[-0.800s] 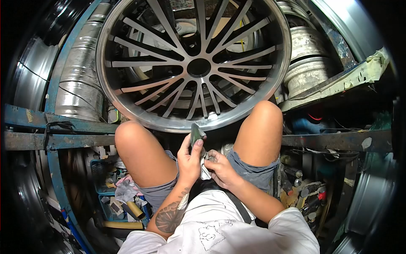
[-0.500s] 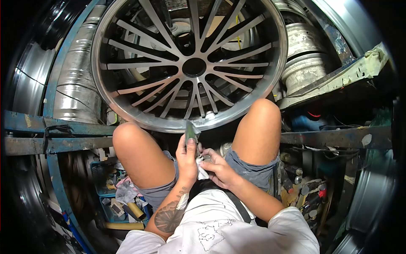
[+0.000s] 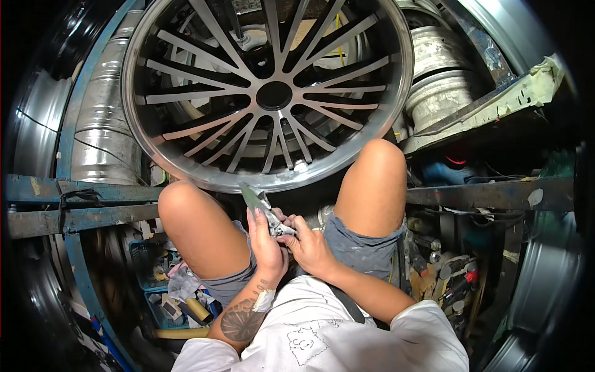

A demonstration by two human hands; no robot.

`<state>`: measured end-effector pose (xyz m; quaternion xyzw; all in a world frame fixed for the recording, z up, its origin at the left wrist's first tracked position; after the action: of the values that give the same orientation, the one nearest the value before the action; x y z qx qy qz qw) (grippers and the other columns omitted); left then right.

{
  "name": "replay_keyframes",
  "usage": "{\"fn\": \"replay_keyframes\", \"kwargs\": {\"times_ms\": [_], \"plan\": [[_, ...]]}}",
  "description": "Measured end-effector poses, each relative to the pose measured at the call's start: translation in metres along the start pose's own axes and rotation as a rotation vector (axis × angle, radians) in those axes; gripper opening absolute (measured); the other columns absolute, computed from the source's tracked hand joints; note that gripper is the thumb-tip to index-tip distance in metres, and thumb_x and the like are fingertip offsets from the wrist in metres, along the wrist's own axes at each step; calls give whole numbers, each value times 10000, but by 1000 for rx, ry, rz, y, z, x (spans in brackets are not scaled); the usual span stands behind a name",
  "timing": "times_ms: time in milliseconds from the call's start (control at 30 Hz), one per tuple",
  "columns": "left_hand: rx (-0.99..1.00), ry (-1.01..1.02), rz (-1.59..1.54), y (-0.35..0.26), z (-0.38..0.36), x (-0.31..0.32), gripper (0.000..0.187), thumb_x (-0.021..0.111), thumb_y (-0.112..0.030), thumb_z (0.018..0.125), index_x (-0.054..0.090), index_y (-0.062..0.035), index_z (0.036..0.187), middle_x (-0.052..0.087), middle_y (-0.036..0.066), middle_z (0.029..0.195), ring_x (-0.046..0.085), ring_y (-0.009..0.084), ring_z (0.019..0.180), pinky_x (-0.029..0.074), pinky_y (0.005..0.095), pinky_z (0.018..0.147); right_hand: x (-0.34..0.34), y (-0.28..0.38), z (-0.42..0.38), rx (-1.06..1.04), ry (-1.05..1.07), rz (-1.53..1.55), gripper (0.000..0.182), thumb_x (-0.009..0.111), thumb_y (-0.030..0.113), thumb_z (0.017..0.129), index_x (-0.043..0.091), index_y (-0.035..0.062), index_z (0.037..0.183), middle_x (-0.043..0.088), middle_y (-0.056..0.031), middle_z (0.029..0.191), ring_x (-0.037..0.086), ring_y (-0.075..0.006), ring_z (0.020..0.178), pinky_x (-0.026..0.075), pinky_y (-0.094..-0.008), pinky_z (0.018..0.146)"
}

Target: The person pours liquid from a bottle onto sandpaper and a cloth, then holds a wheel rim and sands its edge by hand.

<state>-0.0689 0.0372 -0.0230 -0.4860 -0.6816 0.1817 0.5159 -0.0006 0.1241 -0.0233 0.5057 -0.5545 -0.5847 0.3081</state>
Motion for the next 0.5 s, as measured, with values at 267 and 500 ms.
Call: {"fn": "replay_keyframes", "kwargs": {"times_ms": [267, 500], "plan": [[-79, 15, 163, -9, 0, -15, 389, 435, -472, 1091, 540, -102, 1144, 478, 8, 591, 501, 147, 506, 504, 323, 602, 5, 17, -2, 41, 152, 136, 386, 770, 378, 925, 673, 29, 1056, 716, -199, 813, 741, -387, 793, 560, -435, 673], [-112, 227, 414, -4, -14, 17, 303, 492, -364, 1107, 568, -87, 1201, 446, -12, 648, 417, 84, 480, 402, 247, 462, -101, 63, -66, -435, -394, -227, 231, 786, 203, 880, 764, 36, 1037, 719, -125, 842, 713, -293, 748, 568, -399, 701]]}}
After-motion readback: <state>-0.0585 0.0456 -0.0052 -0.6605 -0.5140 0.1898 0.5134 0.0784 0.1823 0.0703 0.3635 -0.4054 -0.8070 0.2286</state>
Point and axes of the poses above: each hand's wrist, its own z-axis towards the middle knuckle, its own x-axis out of the palm, y = z × x, the point moved 10 cm from there along z, towards the middle knuckle
